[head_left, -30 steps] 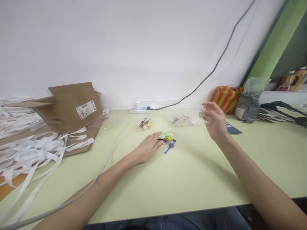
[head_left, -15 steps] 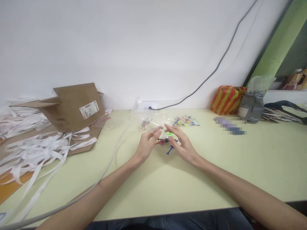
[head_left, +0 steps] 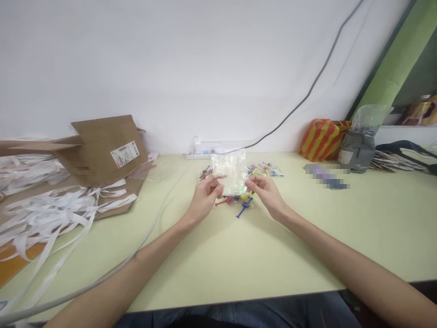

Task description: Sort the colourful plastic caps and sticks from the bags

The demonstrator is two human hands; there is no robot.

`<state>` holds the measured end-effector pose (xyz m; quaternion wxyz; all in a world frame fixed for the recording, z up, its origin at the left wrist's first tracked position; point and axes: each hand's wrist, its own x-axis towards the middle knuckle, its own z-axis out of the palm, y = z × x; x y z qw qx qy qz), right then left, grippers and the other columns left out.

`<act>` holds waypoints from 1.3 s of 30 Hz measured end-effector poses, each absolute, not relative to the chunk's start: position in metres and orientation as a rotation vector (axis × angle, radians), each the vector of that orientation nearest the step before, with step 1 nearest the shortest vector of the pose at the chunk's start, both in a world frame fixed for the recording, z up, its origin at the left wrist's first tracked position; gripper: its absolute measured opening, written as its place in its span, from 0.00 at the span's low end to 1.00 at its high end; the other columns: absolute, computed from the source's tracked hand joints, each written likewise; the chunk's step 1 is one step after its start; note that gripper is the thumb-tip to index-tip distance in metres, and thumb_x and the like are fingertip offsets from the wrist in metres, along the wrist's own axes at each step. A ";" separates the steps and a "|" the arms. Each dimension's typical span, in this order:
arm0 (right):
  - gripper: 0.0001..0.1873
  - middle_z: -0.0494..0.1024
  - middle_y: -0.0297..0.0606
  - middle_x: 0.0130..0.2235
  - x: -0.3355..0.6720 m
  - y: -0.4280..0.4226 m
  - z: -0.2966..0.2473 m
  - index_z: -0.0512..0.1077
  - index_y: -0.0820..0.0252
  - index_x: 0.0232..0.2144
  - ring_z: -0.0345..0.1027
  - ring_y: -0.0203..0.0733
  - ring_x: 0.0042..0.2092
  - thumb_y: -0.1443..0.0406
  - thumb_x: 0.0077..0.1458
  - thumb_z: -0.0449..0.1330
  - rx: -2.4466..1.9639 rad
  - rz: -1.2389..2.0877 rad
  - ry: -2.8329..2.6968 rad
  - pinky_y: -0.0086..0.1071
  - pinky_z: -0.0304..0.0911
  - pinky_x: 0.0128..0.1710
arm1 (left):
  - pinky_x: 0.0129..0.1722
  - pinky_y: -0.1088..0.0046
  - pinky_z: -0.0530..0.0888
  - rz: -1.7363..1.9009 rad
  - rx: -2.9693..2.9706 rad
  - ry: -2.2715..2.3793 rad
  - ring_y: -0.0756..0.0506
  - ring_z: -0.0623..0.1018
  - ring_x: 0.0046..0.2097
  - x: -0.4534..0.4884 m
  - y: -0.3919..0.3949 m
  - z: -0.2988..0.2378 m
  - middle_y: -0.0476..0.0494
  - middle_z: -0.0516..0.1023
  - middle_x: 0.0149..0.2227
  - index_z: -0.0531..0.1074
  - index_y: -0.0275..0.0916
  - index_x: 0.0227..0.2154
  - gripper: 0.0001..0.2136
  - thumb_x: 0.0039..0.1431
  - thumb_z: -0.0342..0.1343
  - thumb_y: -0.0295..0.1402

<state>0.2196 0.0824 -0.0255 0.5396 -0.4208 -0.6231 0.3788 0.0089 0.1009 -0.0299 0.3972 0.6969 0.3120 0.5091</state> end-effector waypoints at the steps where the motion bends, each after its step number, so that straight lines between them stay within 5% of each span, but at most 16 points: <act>1: 0.21 0.73 0.37 0.30 0.219 0.083 -0.026 0.67 0.58 0.28 0.66 0.39 0.33 0.47 0.57 0.59 -1.004 0.869 -1.483 0.32 0.62 0.35 | 0.29 0.74 0.67 1.301 1.763 0.803 0.51 0.69 0.26 0.009 0.101 -0.030 0.53 0.67 0.22 0.72 0.37 0.50 0.16 0.62 0.58 0.39; 7: 0.18 0.69 0.31 0.25 0.216 0.084 -0.037 0.59 0.53 0.35 0.66 0.40 0.28 0.46 0.62 0.52 -1.016 0.786 -1.483 0.34 0.63 0.31 | 0.32 0.75 0.69 1.294 1.855 0.827 0.51 0.71 0.27 0.011 0.092 -0.026 0.55 0.68 0.23 0.65 0.39 0.56 0.20 0.63 0.56 0.38; 11: 0.15 0.64 0.26 0.23 0.217 0.083 -0.036 0.57 0.52 0.43 0.61 0.38 0.26 0.51 0.62 0.53 -0.956 0.718 -1.476 0.31 0.58 0.29 | 0.41 0.70 0.72 1.195 1.893 0.771 0.49 0.76 0.31 0.015 0.084 -0.027 0.53 0.73 0.27 0.55 0.41 0.63 0.31 0.60 0.61 0.35; 15: 0.20 0.64 0.25 0.24 0.217 0.083 -0.030 0.55 0.52 0.50 0.61 0.38 0.28 0.54 0.60 0.56 -0.866 0.783 -1.494 0.31 0.59 0.30 | 0.38 0.73 0.71 1.283 1.772 0.773 0.51 0.74 0.30 0.015 0.092 -0.031 0.56 0.70 0.26 0.54 0.43 0.63 0.32 0.59 0.61 0.34; 26: 0.22 0.61 0.22 0.24 0.229 0.128 -0.022 0.53 0.52 0.50 0.52 0.31 0.20 0.57 0.56 0.55 -1.048 0.822 -1.346 0.27 0.51 0.21 | 0.44 0.70 0.70 1.451 1.830 0.914 0.50 0.72 0.34 0.009 0.102 -0.037 0.54 0.69 0.31 0.46 0.46 0.66 0.34 0.61 0.57 0.33; 34: 0.27 0.71 0.34 0.24 0.227 0.209 -0.020 0.58 0.60 0.48 0.65 0.42 0.23 0.70 0.44 0.60 -1.602 0.647 -1.566 0.34 0.58 0.26 | 0.49 0.66 0.68 1.173 2.428 1.133 0.48 0.71 0.40 -0.011 0.115 -0.043 0.48 0.69 0.38 0.48 0.46 0.67 0.31 0.63 0.48 0.26; 39: 0.21 0.77 0.49 0.36 0.219 0.209 -0.030 0.66 0.61 0.41 0.71 0.52 0.38 0.74 0.42 0.61 -1.723 0.451 -1.817 0.36 0.59 0.35 | 0.50 0.64 0.68 1.092 2.500 1.174 0.46 0.71 0.42 -0.011 0.115 -0.043 0.47 0.69 0.38 0.46 0.45 0.67 0.32 0.62 0.48 0.25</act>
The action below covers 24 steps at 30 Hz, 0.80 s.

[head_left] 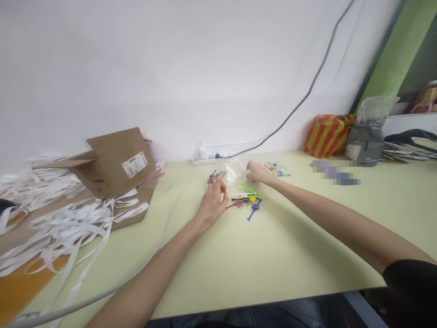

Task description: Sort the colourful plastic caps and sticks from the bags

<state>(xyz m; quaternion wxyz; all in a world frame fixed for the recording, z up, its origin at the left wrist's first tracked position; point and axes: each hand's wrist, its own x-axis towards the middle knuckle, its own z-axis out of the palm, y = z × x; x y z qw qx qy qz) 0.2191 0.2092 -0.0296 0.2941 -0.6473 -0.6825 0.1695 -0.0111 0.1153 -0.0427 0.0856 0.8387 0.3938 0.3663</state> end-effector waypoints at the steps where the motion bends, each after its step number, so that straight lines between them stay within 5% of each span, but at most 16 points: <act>1: 0.20 0.77 0.50 0.38 0.218 0.207 -0.029 0.66 0.61 0.40 0.71 0.53 0.41 0.74 0.42 0.61 -1.730 0.408 -1.863 0.36 0.59 0.36 | 0.51 0.64 0.68 1.081 2.511 1.182 0.45 0.71 0.42 -0.011 0.115 -0.043 0.46 0.69 0.38 0.46 0.44 0.67 0.32 0.62 0.47 0.25; 4: 0.18 0.77 0.51 0.41 0.215 0.194 -0.024 0.67 0.62 0.43 0.70 0.55 0.45 0.70 0.48 0.62 -1.745 0.289 -1.952 0.37 0.58 0.40 | 0.51 0.62 0.69 1.035 2.559 1.192 0.44 0.72 0.45 -0.011 0.117 -0.043 0.45 0.70 0.40 0.52 0.42 0.65 0.29 0.61 0.47 0.23; 9: 0.11 0.77 0.44 0.36 0.209 0.139 -0.021 0.68 0.59 0.45 0.70 0.50 0.41 0.62 0.63 0.52 -1.668 0.044 -2.068 0.36 0.57 0.39 | 0.50 0.62 0.70 0.956 2.672 1.097 0.43 0.73 0.47 -0.008 0.116 -0.043 0.42 0.71 0.45 0.71 0.41 0.46 0.15 0.63 0.43 0.22; 16: 0.14 0.75 0.43 0.45 0.223 0.104 -0.046 0.75 0.57 0.45 0.67 0.46 0.48 0.63 0.66 0.51 -1.327 0.078 -2.087 0.35 0.59 0.47 | 0.56 0.62 0.69 0.862 2.713 0.919 0.43 0.72 0.55 0.002 0.106 -0.040 0.41 0.73 0.52 0.68 0.42 0.51 0.13 0.70 0.41 0.30; 24: 0.12 0.79 0.42 0.36 0.238 0.128 -0.053 0.80 0.59 0.39 0.68 0.45 0.42 0.65 0.63 0.56 -1.378 0.113 -2.155 0.36 0.59 0.45 | 0.57 0.61 0.70 0.722 2.747 0.885 0.44 0.74 0.55 0.003 0.110 -0.044 0.43 0.75 0.54 0.68 0.43 0.53 0.15 0.71 0.40 0.33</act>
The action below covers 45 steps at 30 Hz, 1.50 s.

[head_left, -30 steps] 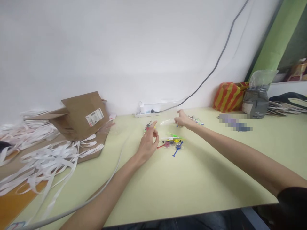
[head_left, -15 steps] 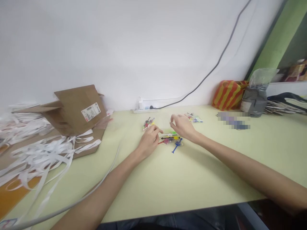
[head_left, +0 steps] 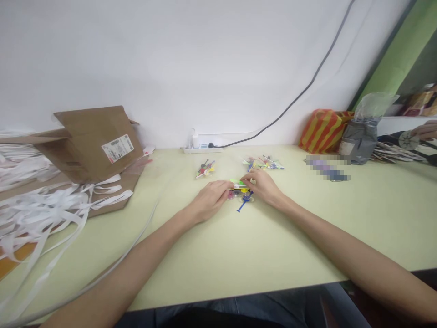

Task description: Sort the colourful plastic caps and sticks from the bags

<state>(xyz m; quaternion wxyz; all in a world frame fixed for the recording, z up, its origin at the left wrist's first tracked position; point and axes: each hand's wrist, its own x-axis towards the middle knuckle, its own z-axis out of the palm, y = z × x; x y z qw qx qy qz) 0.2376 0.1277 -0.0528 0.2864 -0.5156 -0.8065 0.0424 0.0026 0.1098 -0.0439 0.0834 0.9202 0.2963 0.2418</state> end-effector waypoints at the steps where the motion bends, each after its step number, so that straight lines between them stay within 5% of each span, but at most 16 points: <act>1: 0.12 0.79 0.42 0.36 0.239 0.128 -0.053 0.80 0.59 0.38 0.68 0.44 0.41 0.66 0.62 0.56 -1.384 0.116 -2.152 0.35 0.59 0.44 | 0.57 0.61 0.69 0.709 2.751 0.877 0.44 0.74 0.55 0.002 0.110 -0.044 0.44 0.75 0.54 0.68 0.43 0.54 0.15 0.71 0.40 0.33; 12: 0.06 0.80 0.38 0.32 0.230 0.114 -0.040 0.74 0.58 0.37 0.71 0.45 0.39 0.65 0.61 0.57 -1.194 0.119 -1.814 0.38 0.61 0.44 | 0.58 0.60 0.68 0.896 2.647 0.921 0.43 0.73 0.56 0.007 0.101 -0.039 0.42 0.75 0.54 0.67 0.43 0.54 0.14 0.69 0.45 0.33; 17: 0.10 0.80 0.35 0.30 0.202 0.080 -0.022 0.67 0.56 0.40 0.75 0.41 0.34 0.59 0.60 0.60 -0.917 0.669 -1.707 0.33 0.64 0.36 | 0.54 0.61 0.70 1.221 2.500 0.998 0.42 0.74 0.53 0.011 0.095 -0.038 0.41 0.75 0.50 0.59 0.44 0.60 0.23 0.65 0.55 0.39; 24: 0.14 0.79 0.33 0.29 0.197 0.069 -0.016 0.62 0.56 0.37 0.74 0.38 0.31 0.55 0.60 0.61 -0.686 1.226 -1.684 0.32 0.66 0.35 | 0.42 0.69 0.69 1.189 2.537 0.848 0.48 0.72 0.39 0.005 0.090 -0.028 0.47 0.72 0.37 0.64 0.41 0.42 0.05 0.68 0.50 0.36; 33: 0.17 0.79 0.35 0.30 0.201 0.072 -0.016 0.60 0.55 0.36 0.72 0.38 0.31 0.50 0.63 0.56 -0.651 1.340 -1.774 0.31 0.64 0.33 | 0.39 0.70 0.69 0.880 2.597 0.863 0.47 0.72 0.38 0.004 0.082 -0.015 0.45 0.73 0.37 0.65 0.41 0.40 0.04 0.67 0.46 0.33; 39: 0.15 0.74 0.30 0.25 0.198 0.071 -0.018 0.59 0.54 0.38 0.62 0.34 0.24 0.52 0.63 0.57 -0.596 1.391 -1.797 0.28 0.58 0.27 | 0.32 0.71 0.66 0.743 2.606 0.933 0.48 0.72 0.30 0.005 0.082 -0.018 0.51 0.74 0.29 0.60 0.42 0.33 0.06 0.64 0.41 0.29; 43: 0.11 0.58 0.20 0.16 0.208 0.077 -0.015 0.58 0.53 0.36 0.48 0.32 0.18 0.56 0.63 0.55 -0.607 1.429 -1.697 0.28 0.53 0.23 | 0.27 0.71 0.60 0.839 2.709 1.056 0.49 0.63 0.24 0.001 0.085 -0.019 0.53 0.63 0.22 0.61 0.42 0.29 0.06 0.58 0.42 0.26; 45: 0.11 0.58 0.21 0.17 0.216 0.084 -0.014 0.56 0.53 0.35 0.49 0.34 0.19 0.56 0.63 0.54 -0.678 1.304 -1.671 0.29 0.55 0.25 | 0.28 0.71 0.61 0.854 2.712 1.130 0.49 0.63 0.25 -0.002 0.091 -0.020 0.53 0.63 0.24 0.62 0.42 0.31 0.06 0.62 0.42 0.28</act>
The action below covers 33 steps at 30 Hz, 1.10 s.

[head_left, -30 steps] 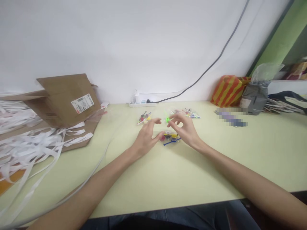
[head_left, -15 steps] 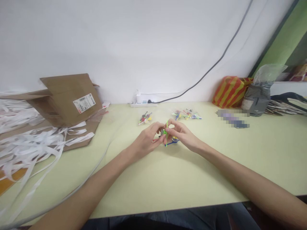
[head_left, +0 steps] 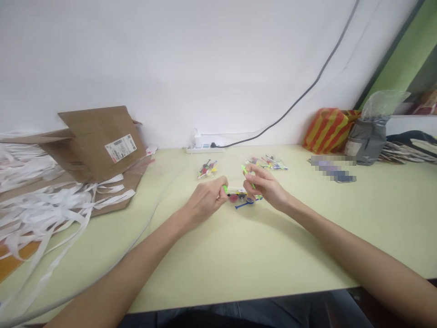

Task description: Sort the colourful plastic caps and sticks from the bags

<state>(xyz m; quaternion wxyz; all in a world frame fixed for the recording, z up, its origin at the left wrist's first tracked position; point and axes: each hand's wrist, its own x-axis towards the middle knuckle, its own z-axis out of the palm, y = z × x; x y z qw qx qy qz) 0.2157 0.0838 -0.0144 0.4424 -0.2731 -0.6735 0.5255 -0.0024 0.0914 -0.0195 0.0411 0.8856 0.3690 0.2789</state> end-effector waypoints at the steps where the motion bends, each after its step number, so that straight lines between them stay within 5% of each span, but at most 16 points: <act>1: 0.11 0.61 0.23 0.19 0.219 0.087 -0.015 0.56 0.53 0.34 0.53 0.35 0.21 0.56 0.63 0.53 -0.726 1.201 -1.673 0.29 0.56 0.27 | 0.30 0.71 0.63 0.856 2.703 1.166 0.48 0.65 0.27 -0.005 0.096 -0.021 0.52 0.65 0.25 0.63 0.42 0.33 0.07 0.65 0.41 0.30; 4: 0.09 0.69 0.30 0.26 0.231 0.099 -0.021 0.55 0.54 0.34 0.63 0.38 0.30 0.58 0.65 0.50 -0.876 0.836 -1.695 0.32 0.60 0.35 | 0.37 0.69 0.68 0.893 2.692 1.280 0.46 0.71 0.36 -0.017 0.115 -0.027 0.46 0.71 0.35 0.64 0.41 0.39 0.10 0.70 0.41 0.39; 8: 0.05 0.70 0.36 0.31 0.246 0.115 -0.033 0.57 0.55 0.34 0.63 0.41 0.35 0.64 0.64 0.46 -1.077 0.353 -1.824 0.34 0.59 0.37 | 0.52 0.59 0.69 0.879 2.622 1.389 0.41 0.73 0.51 -0.036 0.142 -0.040 0.38 0.73 0.49 0.64 0.40 0.49 0.14 0.70 0.40 0.40; 14: 0.17 0.77 0.40 0.36 0.241 0.155 -0.027 0.70 0.59 0.50 0.71 0.44 0.39 0.62 0.58 0.58 -1.360 0.004 -2.306 0.33 0.61 0.40 | 0.65 0.51 0.57 0.687 2.564 1.419 0.39 0.58 0.69 -0.047 0.157 -0.058 0.31 0.59 0.67 0.53 0.38 0.65 0.23 0.71 0.37 0.39; 16: 0.20 0.80 0.42 0.37 0.231 0.168 -0.024 0.74 0.59 0.50 0.73 0.45 0.41 0.61 0.54 0.64 -1.470 -0.012 -2.439 0.31 0.61 0.39 | 0.66 0.48 0.56 0.673 2.556 1.446 0.39 0.56 0.70 -0.047 0.156 -0.060 0.32 0.58 0.68 0.53 0.40 0.66 0.23 0.71 0.37 0.39; 21: 0.07 0.82 0.48 0.35 0.212 0.181 -0.018 0.79 0.62 0.31 0.75 0.46 0.40 0.68 0.55 0.60 -1.554 -0.102 -2.390 0.30 0.60 0.35 | 0.65 0.40 0.52 0.661 2.524 1.532 0.37 0.53 0.71 -0.047 0.156 -0.060 0.35 0.59 0.68 0.55 0.45 0.64 0.22 0.71 0.36 0.42; 28: 0.17 0.80 0.45 0.35 0.227 0.167 0.019 0.73 0.61 0.43 0.73 0.45 0.37 0.64 0.64 0.46 -1.666 -0.273 -1.970 0.31 0.53 0.31 | 0.61 0.53 0.65 0.723 2.601 1.308 0.41 0.66 0.65 -0.022 0.162 -0.054 0.38 0.68 0.61 0.60 0.45 0.61 0.22 0.72 0.33 0.44; 33: 0.13 0.80 0.42 0.34 0.190 0.147 0.034 0.72 0.58 0.44 0.74 0.45 0.36 0.63 0.64 0.49 -1.466 -0.399 -2.177 0.31 0.54 0.32 | 0.55 0.54 0.69 0.793 2.641 1.280 0.39 0.73 0.57 0.013 0.165 -0.051 0.37 0.75 0.53 0.67 0.41 0.53 0.20 0.72 0.34 0.42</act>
